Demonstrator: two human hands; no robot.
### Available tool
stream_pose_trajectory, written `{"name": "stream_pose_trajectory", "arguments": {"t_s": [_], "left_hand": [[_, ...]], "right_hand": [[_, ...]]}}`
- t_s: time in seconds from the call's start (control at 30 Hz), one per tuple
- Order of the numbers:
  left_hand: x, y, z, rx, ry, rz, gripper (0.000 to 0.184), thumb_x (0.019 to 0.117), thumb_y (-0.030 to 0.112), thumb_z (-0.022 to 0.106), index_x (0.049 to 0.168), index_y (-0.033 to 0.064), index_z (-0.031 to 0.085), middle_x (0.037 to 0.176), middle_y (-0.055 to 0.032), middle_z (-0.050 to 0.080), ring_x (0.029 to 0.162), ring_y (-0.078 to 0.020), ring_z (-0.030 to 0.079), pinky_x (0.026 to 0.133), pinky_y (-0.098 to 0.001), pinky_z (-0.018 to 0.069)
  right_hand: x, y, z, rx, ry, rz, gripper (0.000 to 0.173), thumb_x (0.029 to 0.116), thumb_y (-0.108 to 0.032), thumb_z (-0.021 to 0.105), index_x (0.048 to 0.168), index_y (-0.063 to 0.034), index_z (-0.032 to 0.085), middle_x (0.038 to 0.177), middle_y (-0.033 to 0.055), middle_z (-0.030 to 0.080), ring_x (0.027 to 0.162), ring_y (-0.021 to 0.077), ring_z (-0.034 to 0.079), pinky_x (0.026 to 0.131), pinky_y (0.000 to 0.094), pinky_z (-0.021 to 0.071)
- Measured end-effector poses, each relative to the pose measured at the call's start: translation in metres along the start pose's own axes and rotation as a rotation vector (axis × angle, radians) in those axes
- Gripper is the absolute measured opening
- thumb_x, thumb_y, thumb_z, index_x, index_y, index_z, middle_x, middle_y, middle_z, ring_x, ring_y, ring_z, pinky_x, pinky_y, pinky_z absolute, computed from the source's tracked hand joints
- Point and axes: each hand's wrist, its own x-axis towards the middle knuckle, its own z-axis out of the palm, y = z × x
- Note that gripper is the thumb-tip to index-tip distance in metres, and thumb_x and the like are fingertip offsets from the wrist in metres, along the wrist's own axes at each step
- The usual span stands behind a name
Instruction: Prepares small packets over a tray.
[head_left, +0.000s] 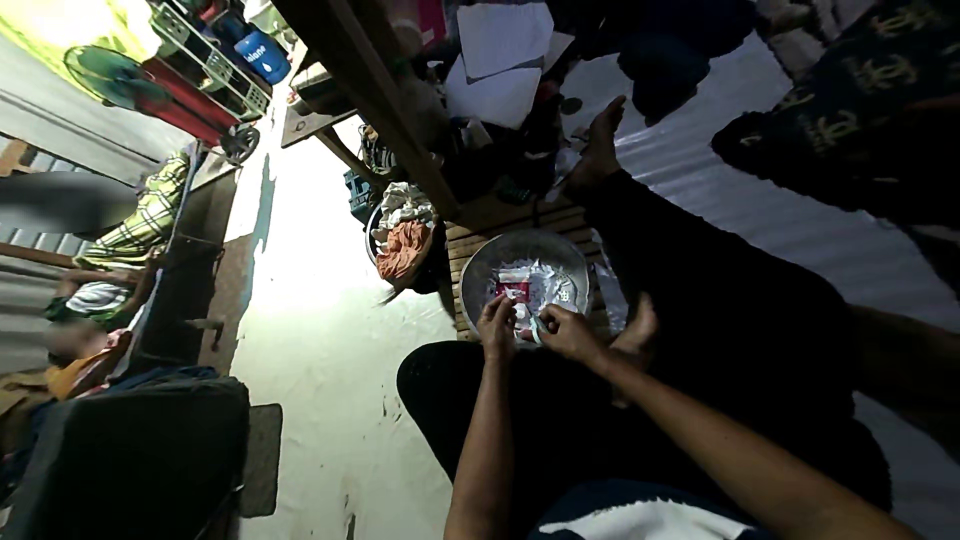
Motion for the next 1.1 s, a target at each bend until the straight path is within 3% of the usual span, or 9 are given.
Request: {"name": "stream_pose_trajectory", "arguments": {"t_s": [0.3,0.93,1.1], "left_hand": [[-0.0059,-0.0007,0.0018,0.096,-0.047,0.049,0.012,0.0986,-0.005,0.055,0.108,-0.0078,0.062,0.082,-0.0033,0.067,0.064,-0.004,0.061,0.061,-0.0191,0.0528],[-0.0062,0.0015,0.0027,0.012,-0.073,0.007,0.013,0.0991,-0.007,0.053,0.106,-0.0056,0.063,0.08,-0.0031,0.068,0.062,-0.0036,0.06,0.059,-0.0175,0.0518],[-0.0064,0.0015,0.0028,-0.008,-0.056,-0.017,0.012,0.0996,-0.007,0.052,0.104,-0.0046,0.063,0.08,-0.0036,0.069,0.061,-0.0041,0.06,0.058,-0.0175,0.0516]], "right_hand": [[-0.0029,-0.005,-0.0016,-0.055,-0.066,0.045,0.045,0.0945,-0.032,0.071,0.118,0.0058,0.063,0.1,0.0233,0.066,0.09,0.0351,0.065,0.085,0.0536,0.0508],[-0.0009,-0.0004,0.0016,0.0,0.016,0.006,0.038,0.0916,-0.023,0.074,0.112,0.0061,0.063,0.087,0.0167,0.063,0.076,0.0253,0.06,0.076,0.0442,0.0498],[-0.001,-0.0016,0.0013,0.001,0.036,-0.017,0.032,0.0929,-0.017,0.071,0.11,0.0086,0.063,0.089,0.0191,0.064,0.077,0.0265,0.061,0.076,0.0436,0.0501]]}}
